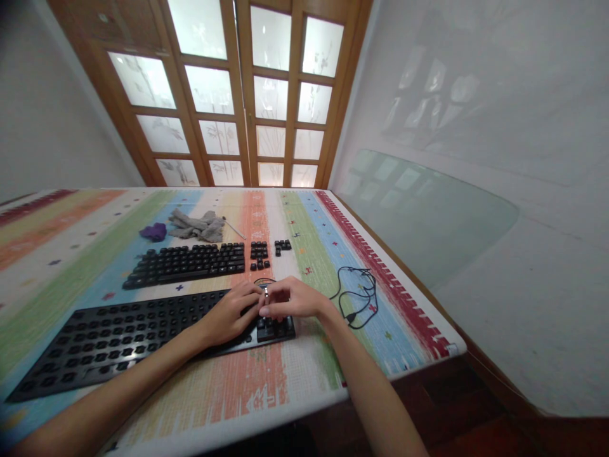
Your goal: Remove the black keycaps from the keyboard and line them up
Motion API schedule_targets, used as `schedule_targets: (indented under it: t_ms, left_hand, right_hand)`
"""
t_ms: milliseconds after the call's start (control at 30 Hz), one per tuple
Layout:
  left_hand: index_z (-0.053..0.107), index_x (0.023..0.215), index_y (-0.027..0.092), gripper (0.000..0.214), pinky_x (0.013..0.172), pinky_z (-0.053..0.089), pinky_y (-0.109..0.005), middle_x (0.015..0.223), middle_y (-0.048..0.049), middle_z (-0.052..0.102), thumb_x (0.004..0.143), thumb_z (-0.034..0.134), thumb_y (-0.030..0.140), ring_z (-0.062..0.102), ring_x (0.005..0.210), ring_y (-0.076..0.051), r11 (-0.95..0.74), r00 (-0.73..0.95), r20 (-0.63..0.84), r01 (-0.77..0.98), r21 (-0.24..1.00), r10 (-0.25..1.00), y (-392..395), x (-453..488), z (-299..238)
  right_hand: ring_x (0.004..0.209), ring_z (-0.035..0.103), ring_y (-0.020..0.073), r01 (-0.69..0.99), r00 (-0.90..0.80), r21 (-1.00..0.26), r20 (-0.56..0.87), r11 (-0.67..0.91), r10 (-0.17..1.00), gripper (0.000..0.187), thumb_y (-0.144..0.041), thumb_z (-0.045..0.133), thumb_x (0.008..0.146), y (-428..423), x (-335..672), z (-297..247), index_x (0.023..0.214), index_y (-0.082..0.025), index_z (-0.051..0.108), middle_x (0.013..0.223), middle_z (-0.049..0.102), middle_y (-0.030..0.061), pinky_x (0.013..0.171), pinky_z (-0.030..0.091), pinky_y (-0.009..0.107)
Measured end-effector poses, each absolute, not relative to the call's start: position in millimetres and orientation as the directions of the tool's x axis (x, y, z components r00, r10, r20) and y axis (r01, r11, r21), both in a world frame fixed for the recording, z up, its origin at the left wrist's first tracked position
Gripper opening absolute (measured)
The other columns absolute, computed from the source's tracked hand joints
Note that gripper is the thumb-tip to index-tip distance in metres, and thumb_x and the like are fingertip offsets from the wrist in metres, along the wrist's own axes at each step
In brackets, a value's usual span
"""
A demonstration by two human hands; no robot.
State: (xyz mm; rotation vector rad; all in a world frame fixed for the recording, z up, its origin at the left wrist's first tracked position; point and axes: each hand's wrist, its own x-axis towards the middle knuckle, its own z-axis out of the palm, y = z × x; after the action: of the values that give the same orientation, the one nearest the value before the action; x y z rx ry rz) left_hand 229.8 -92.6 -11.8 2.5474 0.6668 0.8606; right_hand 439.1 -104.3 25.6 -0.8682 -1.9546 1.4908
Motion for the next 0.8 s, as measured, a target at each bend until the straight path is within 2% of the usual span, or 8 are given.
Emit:
schedule_targets:
  t_ms: [233, 333, 500, 800]
  left_hand:
    - [0.068, 0.1, 0.02, 0.018, 0.091, 0.05, -0.04, 0.104, -0.0088, 0.066, 0.092, 0.052, 0.017, 0.058, 0.1, -0.023, -0.831, 0.708, 0.47, 0.311, 0.462, 0.526, -93, 230, -14]
    - [0.068, 0.099, 0.019, 0.017, 0.093, 0.049, -0.041, 0.107, -0.0087, 0.066, 0.09, 0.054, 0.016, 0.058, 0.102, -0.023, -0.839, 0.709, 0.478, 0.317, 0.442, 0.519, -92, 230, -15]
    - [0.068, 0.097, 0.019, 0.017, 0.094, 0.049, -0.041, 0.11, -0.009, 0.066, 0.09, 0.054, 0.016, 0.059, 0.104, -0.024, -0.841, 0.713, 0.472, 0.327, 0.431, 0.519, -92, 229, -15]
    - [0.067, 0.1, 0.018, 0.018, 0.092, 0.049, -0.041, 0.104, -0.0092, 0.066, 0.092, 0.051, 0.019, 0.059, 0.1, -0.023, -0.83, 0.713, 0.452, 0.347, 0.436, 0.536, -92, 230, -15]
  right_hand:
    - [0.047, 0.057, 0.0097, 0.141, -0.535, -0.978, 0.055, 0.153, 0.843, 0.029, -0.045, 0.067, 0.083, -99, 437, 16, 0.083, -0.016, 0.066, 0.057, 0.061, -0.0037, 0.047, 0.048, 0.02]
    - [0.046, 0.057, 0.0102, 0.142, -0.475, -0.978, 0.067, 0.152, 0.877, 0.031, -0.047, 0.064, 0.086, -96, 435, 12, 0.081, -0.016, 0.065, 0.056, 0.061, -0.0033, 0.045, 0.047, 0.02]
    - [0.043, 0.055, 0.0095, 0.123, -0.469, -0.983, 0.062, 0.135, 0.881, 0.032, -0.048, 0.062, 0.087, -95, 433, 10, 0.08, -0.017, 0.062, 0.055, 0.061, -0.0039, 0.043, 0.046, 0.019]
    - [0.035, 0.05, 0.0078, 0.183, -0.286, -0.972, 0.092, 0.148, 0.954, 0.036, -0.052, 0.056, 0.089, -91, 431, 6, 0.076, -0.019, 0.05, 0.049, 0.057, -0.0064, 0.034, 0.037, 0.016]
